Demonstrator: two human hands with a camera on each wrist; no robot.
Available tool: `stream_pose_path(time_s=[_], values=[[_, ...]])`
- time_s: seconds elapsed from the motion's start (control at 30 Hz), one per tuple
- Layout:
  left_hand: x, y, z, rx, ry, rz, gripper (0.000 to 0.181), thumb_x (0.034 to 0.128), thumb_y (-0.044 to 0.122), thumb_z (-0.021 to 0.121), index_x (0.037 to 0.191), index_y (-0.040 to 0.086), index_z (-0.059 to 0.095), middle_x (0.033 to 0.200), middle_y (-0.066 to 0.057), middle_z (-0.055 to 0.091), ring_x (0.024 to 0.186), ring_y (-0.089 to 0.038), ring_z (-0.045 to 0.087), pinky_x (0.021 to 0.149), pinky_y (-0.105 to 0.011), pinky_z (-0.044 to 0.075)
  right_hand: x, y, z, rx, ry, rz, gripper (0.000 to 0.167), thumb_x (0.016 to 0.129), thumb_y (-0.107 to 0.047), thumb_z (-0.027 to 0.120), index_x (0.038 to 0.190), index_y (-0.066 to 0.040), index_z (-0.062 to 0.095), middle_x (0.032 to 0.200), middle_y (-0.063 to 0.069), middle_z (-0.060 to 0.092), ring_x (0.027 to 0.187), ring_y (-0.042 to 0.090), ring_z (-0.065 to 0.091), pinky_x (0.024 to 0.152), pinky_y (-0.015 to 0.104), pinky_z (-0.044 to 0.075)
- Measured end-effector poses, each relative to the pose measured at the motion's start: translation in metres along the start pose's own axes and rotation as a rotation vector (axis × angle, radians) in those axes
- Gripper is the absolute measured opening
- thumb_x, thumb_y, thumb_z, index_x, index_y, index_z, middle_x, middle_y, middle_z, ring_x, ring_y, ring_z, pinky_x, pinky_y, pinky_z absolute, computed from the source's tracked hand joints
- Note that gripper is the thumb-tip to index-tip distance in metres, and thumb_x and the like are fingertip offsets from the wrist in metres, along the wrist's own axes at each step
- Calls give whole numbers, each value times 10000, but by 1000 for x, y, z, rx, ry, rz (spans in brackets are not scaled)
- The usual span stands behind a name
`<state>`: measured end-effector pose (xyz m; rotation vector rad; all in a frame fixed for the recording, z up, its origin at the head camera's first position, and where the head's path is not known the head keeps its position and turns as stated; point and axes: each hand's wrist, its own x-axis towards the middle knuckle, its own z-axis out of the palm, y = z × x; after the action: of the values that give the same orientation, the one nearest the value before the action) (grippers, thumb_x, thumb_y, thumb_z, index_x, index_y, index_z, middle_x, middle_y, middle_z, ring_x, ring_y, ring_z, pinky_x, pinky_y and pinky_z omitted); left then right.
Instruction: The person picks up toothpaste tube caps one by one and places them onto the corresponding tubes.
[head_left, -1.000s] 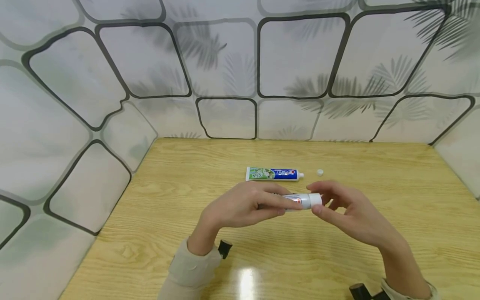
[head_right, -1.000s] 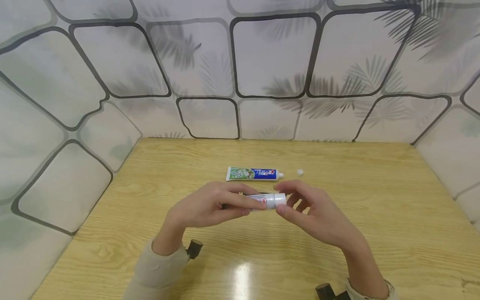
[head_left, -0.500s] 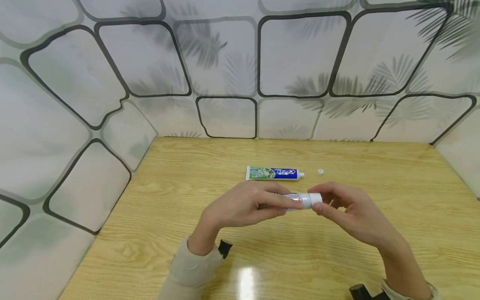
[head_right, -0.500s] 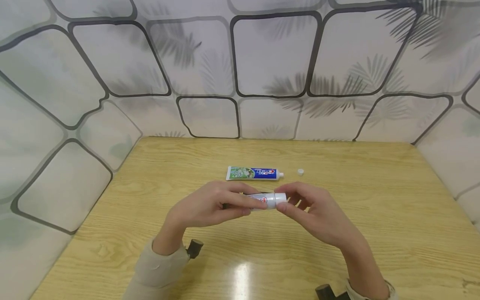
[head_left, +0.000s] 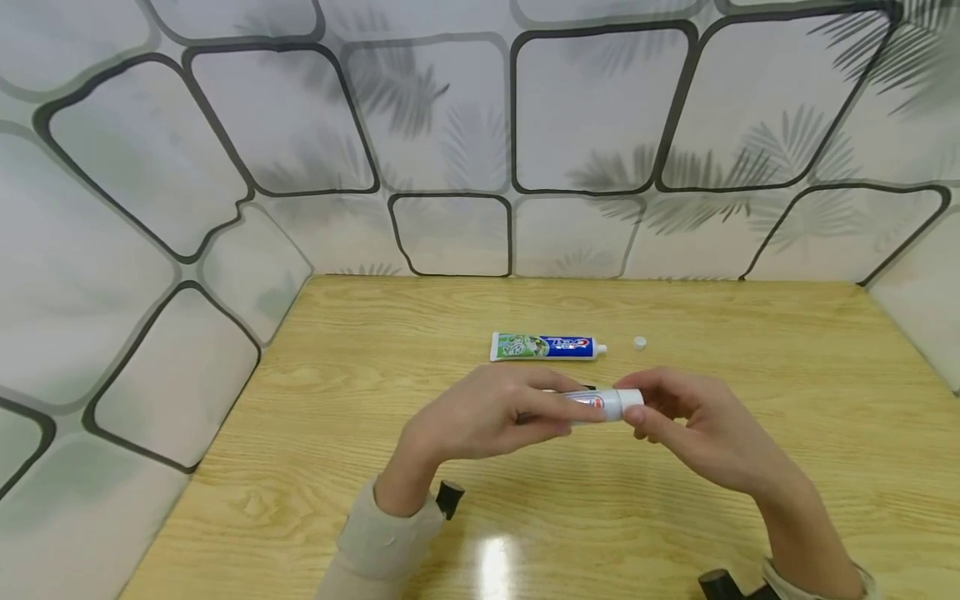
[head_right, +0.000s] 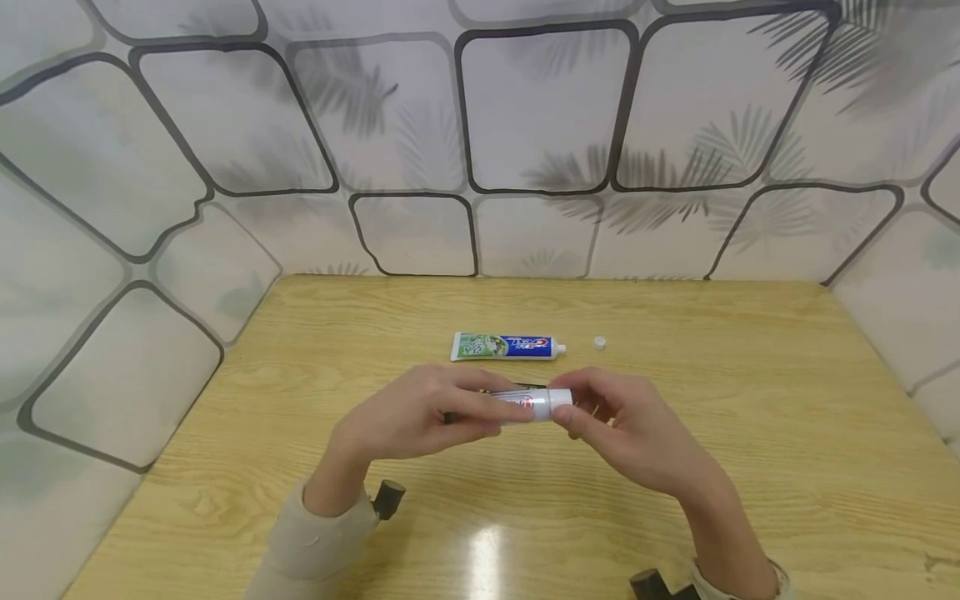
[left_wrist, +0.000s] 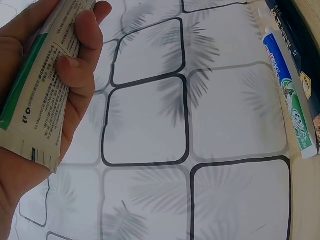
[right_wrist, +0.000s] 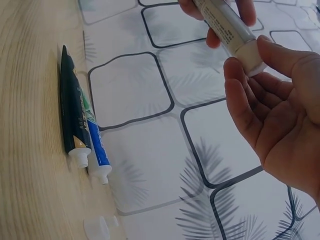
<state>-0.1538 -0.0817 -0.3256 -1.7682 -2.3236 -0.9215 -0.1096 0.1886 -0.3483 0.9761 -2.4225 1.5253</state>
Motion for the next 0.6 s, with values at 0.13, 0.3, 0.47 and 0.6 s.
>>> stream_pose_path(time_s=[0.13, 0.3, 0.47, 0.6], values=[[-1, 1, 0, -6, 18, -22, 343, 977, 148, 649, 1319, 178, 668, 1228, -22, 667, 922, -27, 571, 810, -125, 451, 1, 0, 3, -23, 41, 25, 296, 917, 96, 630, 1163, -67, 654, 897, -24, 689, 703, 104, 653, 613, 250, 535], [-2, 0, -2, -41, 29, -86, 451, 986, 190, 642, 1425, 138, 553, 1343, -6, 614, 984, -46, 561, 855, -185, 461, 3, -2, 8, -53, 165, -50, 322, 859, 152, 664, 1137, -11, 669, 939, -4, 700, 750, 82, 654, 633, 195, 523], [-5, -3, -5, -99, 2, -131, 467, 974, 191, 661, 1421, 116, 549, 1366, -16, 599, 985, -76, 568, 866, -213, 471, 3, -1, 11, -76, 253, -113, 308, 838, 171, 674, 1120, 49, 671, 974, -16, 704, 806, 62, 651, 652, 155, 515], [-9, -6, -11, -167, -20, -160, 474, 970, 198, 667, 1422, 119, 547, 1290, 7, 627, 912, -64, 561, 806, -201, 478, 1, -1, 6, -71, 308, -130, 250, 866, 95, 691, 1114, 106, 656, 1008, -42, 705, 838, 40, 655, 694, 131, 518]])
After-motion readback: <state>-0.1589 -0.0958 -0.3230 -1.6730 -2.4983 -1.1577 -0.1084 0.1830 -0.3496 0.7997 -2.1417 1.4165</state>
